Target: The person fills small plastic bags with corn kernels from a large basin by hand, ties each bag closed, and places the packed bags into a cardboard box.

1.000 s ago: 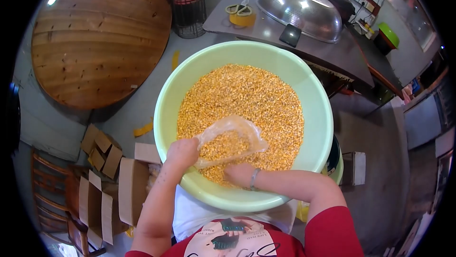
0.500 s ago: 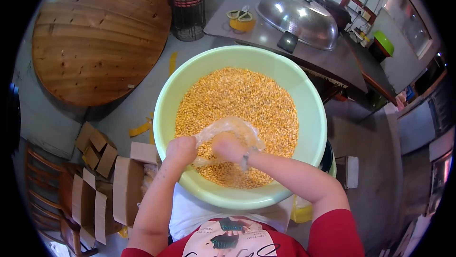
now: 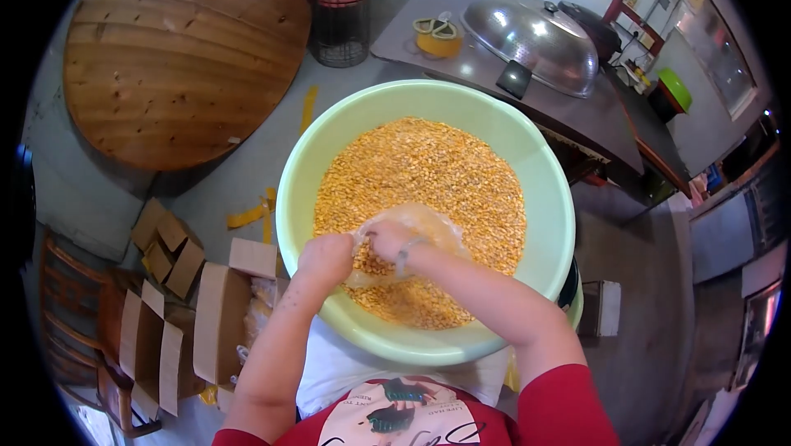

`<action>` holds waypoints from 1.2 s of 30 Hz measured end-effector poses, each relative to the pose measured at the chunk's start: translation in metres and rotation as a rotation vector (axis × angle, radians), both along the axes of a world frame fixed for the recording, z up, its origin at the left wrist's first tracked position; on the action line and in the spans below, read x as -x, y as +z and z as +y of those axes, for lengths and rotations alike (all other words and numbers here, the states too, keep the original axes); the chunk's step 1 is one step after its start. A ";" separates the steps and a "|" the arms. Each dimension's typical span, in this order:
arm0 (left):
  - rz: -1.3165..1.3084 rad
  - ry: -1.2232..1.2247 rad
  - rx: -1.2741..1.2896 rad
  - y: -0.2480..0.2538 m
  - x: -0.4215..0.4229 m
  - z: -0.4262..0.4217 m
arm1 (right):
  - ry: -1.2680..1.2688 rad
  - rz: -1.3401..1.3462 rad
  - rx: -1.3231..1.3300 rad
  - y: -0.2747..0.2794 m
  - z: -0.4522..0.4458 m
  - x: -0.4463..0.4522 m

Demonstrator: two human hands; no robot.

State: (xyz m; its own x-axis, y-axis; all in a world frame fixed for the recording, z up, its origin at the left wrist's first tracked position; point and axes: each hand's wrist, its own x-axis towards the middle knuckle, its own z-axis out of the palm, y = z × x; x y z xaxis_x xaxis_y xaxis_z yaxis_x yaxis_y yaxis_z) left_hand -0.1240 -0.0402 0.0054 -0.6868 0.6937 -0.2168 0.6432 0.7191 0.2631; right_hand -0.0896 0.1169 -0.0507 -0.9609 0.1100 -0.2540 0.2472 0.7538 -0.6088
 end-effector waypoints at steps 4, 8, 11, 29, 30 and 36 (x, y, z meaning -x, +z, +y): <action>-0.002 0.010 0.001 -0.001 0.000 0.001 | 0.079 -0.013 0.158 0.065 0.025 -0.034; 0.004 0.002 0.016 -0.007 0.001 0.002 | 0.420 -0.353 0.181 0.054 0.058 -0.073; -0.001 0.005 0.037 0.000 -0.001 0.003 | 0.406 -0.115 -0.294 0.016 0.063 -0.115; -0.005 0.004 0.086 -0.013 0.003 0.005 | 0.220 -0.345 -0.032 -0.048 0.053 -0.137; -0.003 0.001 0.085 -0.013 0.003 0.005 | 0.215 -0.342 0.046 -0.052 0.057 -0.136; 0.024 -0.019 0.055 -0.010 0.001 0.003 | -0.063 -0.692 0.419 0.003 0.058 -0.121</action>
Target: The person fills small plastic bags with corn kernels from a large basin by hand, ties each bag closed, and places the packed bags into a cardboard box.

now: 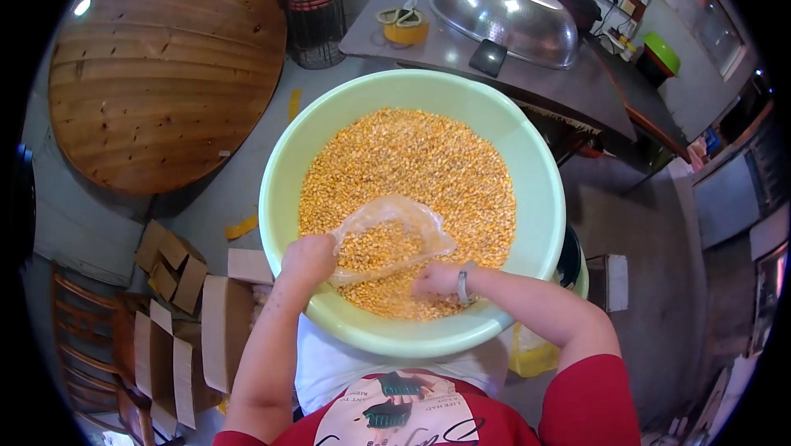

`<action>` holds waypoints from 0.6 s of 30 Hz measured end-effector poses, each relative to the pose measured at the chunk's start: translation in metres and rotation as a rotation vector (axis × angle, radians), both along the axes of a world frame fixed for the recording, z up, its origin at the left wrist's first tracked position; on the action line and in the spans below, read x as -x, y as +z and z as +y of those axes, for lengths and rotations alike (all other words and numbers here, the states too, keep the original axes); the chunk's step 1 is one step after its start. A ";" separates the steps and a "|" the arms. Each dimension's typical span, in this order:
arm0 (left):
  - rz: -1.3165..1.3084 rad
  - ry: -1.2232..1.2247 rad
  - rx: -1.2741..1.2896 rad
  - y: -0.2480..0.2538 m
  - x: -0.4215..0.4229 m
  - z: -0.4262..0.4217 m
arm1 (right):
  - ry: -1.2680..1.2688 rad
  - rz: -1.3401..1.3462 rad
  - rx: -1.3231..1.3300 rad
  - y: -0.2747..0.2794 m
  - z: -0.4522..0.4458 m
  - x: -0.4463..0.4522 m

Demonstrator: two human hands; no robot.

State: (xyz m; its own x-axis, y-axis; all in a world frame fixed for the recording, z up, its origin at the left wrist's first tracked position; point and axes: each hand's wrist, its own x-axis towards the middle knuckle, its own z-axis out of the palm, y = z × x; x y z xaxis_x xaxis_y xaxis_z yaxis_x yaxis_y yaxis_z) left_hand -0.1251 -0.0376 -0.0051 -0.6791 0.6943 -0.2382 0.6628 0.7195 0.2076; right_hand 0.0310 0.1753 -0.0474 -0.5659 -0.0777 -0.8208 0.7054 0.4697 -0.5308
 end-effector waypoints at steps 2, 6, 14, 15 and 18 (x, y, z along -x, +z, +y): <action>0.034 -0.020 -0.036 0.001 -0.001 -0.001 | -0.065 0.018 0.038 0.022 -0.001 0.010; 0.034 -0.028 -0.045 0.000 -0.001 -0.002 | -0.295 0.168 0.070 0.058 -0.008 0.050; -0.005 -0.021 -0.042 0.007 0.000 -0.002 | -0.172 0.320 -0.497 -0.009 0.004 0.110; -0.015 -0.011 -0.050 0.008 0.000 -0.002 | -0.170 0.291 -0.572 -0.005 0.000 0.111; -0.033 -0.001 -0.071 0.008 -0.001 -0.002 | -0.227 0.358 -0.496 -0.025 0.003 0.107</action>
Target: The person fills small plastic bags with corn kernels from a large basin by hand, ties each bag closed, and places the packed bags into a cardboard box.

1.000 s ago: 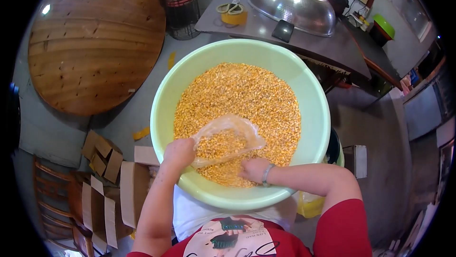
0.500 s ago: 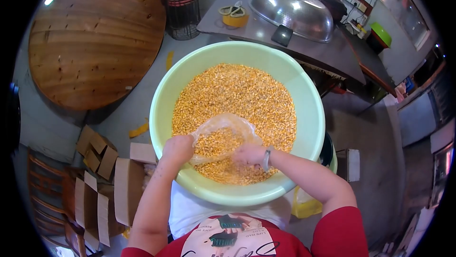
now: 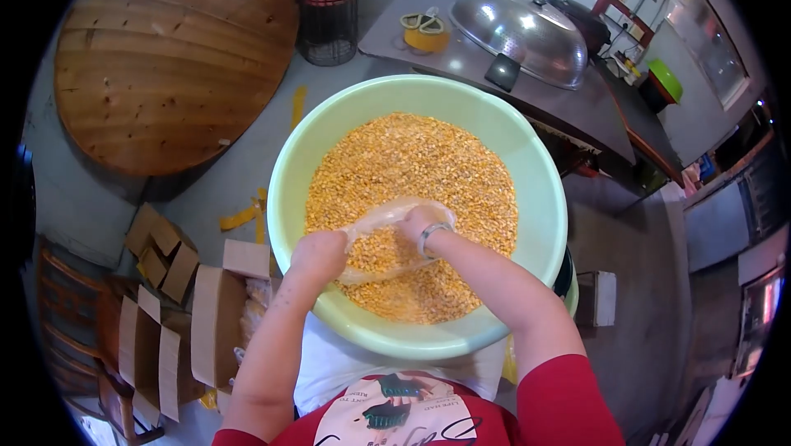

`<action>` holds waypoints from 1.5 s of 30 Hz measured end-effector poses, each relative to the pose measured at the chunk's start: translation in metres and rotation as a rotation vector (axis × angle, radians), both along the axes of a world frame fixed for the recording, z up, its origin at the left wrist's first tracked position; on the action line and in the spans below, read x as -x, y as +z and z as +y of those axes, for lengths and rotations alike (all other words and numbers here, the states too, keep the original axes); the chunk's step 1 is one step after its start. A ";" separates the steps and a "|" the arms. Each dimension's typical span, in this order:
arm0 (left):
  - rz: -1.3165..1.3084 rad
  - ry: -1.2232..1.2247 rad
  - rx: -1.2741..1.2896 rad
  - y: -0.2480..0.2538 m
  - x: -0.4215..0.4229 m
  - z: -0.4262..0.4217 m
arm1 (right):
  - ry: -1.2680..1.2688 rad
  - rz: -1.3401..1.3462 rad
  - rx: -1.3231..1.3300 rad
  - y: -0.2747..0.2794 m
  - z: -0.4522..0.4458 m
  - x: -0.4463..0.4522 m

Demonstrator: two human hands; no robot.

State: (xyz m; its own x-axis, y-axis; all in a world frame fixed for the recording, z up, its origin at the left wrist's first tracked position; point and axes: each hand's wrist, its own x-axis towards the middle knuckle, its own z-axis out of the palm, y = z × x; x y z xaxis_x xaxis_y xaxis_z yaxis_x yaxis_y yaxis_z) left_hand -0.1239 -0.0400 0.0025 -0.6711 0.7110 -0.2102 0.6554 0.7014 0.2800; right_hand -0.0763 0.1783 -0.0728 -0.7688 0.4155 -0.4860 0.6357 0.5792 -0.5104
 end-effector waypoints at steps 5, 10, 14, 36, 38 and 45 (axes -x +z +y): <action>0.004 -0.003 -0.018 0.000 0.000 0.000 | 0.230 0.209 -0.199 0.032 -0.005 -0.015; -0.007 0.019 -0.021 -0.001 0.001 0.000 | 0.128 0.565 -0.235 0.087 0.008 -0.047; 0.027 0.073 -0.072 0.007 -0.004 0.001 | 0.000 0.582 -0.273 0.098 0.031 -0.080; -0.679 0.308 -1.032 0.042 -0.046 0.001 | 0.030 0.749 0.420 0.117 0.020 -0.149; -0.749 0.304 -1.053 0.070 -0.056 -0.004 | 0.061 0.803 0.418 0.130 0.015 -0.160; -0.729 0.120 -1.005 0.092 -0.076 -0.017 | 0.045 0.925 0.856 0.120 0.005 -0.184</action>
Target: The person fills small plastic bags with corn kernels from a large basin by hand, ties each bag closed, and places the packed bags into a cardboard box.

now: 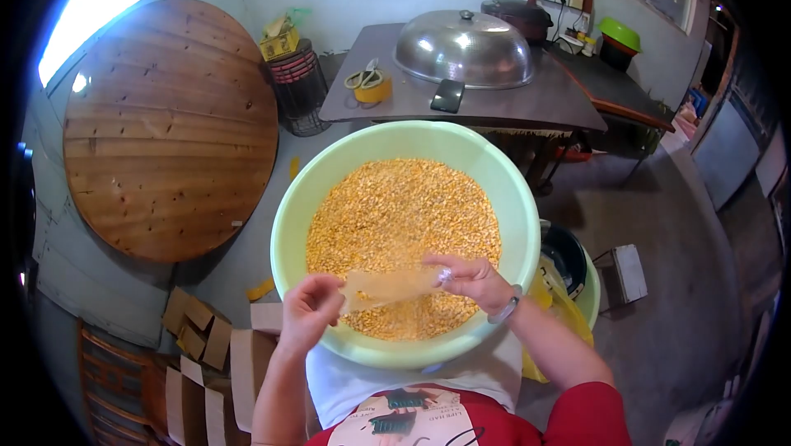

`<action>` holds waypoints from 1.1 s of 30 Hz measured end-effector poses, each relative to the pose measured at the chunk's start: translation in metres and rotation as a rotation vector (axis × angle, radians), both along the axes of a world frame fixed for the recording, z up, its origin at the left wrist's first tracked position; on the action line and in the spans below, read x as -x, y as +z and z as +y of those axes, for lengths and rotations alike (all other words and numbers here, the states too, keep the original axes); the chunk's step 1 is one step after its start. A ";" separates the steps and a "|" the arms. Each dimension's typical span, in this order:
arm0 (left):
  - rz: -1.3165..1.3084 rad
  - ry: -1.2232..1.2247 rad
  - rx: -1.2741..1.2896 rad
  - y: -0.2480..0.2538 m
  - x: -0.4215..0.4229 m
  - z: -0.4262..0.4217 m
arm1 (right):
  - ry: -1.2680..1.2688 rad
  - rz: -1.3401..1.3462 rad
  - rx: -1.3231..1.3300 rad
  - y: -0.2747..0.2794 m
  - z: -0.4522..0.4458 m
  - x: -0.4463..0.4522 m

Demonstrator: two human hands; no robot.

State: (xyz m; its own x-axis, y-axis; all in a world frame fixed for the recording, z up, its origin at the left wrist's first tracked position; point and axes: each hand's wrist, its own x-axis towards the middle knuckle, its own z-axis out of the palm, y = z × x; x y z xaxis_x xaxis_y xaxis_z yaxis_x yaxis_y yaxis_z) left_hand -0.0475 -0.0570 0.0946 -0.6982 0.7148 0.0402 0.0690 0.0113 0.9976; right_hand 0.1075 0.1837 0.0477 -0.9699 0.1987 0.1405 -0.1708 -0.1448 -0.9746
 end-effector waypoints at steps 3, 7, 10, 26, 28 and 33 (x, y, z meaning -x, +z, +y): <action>0.210 -0.250 0.087 0.005 -0.016 0.010 | 0.083 -0.106 0.055 -0.011 -0.007 0.010; 0.662 -0.437 0.151 0.029 -0.032 0.022 | 0.254 -0.307 -0.019 -0.002 -0.030 0.022; 0.935 -0.413 0.162 0.032 -0.035 0.029 | 0.426 -0.133 -0.443 0.022 -0.045 0.027; 0.360 -0.730 0.661 -0.055 -0.015 0.042 | 0.438 -0.150 -0.513 0.024 -0.043 0.043; 0.457 -0.705 0.954 -0.059 -0.020 0.045 | 0.403 -0.169 -0.464 0.012 -0.038 0.049; 0.339 -0.328 0.094 -0.065 -0.019 0.039 | 0.322 -0.229 -0.453 0.001 -0.033 0.047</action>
